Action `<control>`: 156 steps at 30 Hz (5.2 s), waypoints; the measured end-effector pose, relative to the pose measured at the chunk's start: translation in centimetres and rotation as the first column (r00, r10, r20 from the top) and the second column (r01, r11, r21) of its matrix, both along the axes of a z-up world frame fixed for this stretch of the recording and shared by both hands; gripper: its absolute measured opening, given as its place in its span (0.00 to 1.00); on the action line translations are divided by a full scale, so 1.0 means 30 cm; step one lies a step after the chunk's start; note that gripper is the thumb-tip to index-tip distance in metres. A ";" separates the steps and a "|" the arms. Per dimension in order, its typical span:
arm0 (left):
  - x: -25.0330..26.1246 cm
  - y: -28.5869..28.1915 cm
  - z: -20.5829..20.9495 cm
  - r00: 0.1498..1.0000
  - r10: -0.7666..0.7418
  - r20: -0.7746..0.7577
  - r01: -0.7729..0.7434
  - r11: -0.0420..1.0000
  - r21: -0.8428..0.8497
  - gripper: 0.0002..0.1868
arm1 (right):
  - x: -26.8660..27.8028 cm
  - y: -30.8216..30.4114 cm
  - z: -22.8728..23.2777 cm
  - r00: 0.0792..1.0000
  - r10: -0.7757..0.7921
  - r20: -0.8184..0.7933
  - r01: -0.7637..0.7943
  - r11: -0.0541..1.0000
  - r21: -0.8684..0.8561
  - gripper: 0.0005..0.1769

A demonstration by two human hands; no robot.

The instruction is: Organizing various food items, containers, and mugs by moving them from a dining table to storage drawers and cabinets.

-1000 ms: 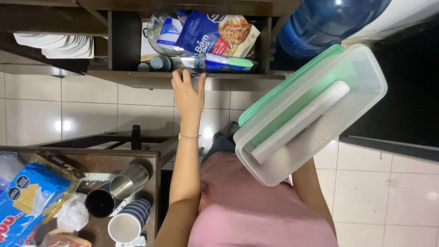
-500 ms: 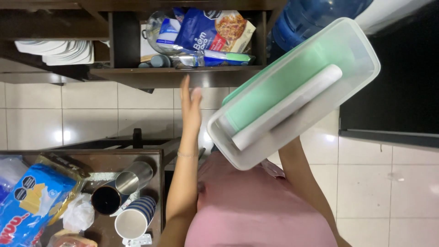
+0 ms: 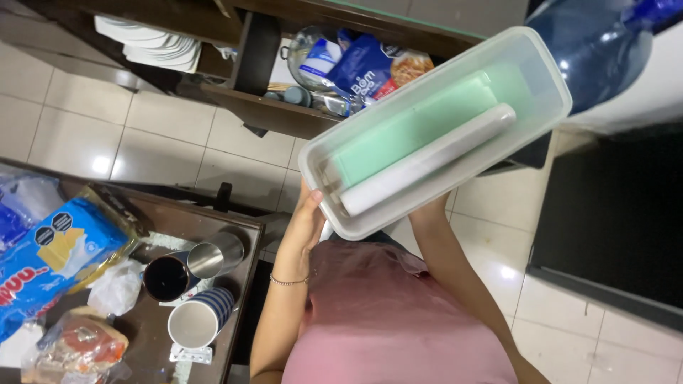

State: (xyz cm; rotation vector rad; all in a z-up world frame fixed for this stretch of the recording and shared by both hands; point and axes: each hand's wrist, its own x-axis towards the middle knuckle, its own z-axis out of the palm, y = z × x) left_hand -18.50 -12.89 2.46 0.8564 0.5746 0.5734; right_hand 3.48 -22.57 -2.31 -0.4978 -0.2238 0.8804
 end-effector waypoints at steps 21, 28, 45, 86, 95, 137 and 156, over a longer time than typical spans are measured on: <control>-0.084 0.387 -0.105 0.965 0.259 -0.030 -0.261 0.962 -0.084 0.54 | 0.410 -0.108 -0.042 0.924 -0.224 0.310 0.376 0.680 -0.629 0.39; -0.035 0.605 -0.060 0.972 0.236 -0.013 -0.237 0.970 -0.053 0.47 | 0.508 -0.015 0.083 0.926 0.064 0.373 0.277 0.558 -0.783 0.37; 0.104 1.165 -0.113 0.927 -0.184 -0.326 0.168 0.983 -0.075 0.45 | 0.479 0.154 0.165 0.880 0.429 0.205 0.009 0.417 -0.909 0.49; 0.089 1.151 -0.270 0.741 -0.225 -0.632 0.201 0.973 -0.110 0.54 | 0.436 0.195 0.110 0.892 0.445 0.076 0.021 0.128 -0.992 0.36; 0.146 1.152 -0.196 0.744 -0.228 -0.628 0.240 0.969 -0.067 0.51 | 0.403 0.226 0.154 0.858 0.507 0.084 0.117 -0.033 -0.993 0.35; 0.286 1.101 -0.299 0.136 0.463 -0.876 0.601 0.665 0.444 0.18 | 0.354 0.345 -0.158 0.611 0.744 0.270 0.557 -0.162 -0.814 0.40; 0.721 0.400 -0.092 0.705 0.041 -0.708 0.705 0.072 0.706 0.30 | 0.603 0.409 -0.276 0.616 0.566 0.548 0.442 0.328 -0.835 0.35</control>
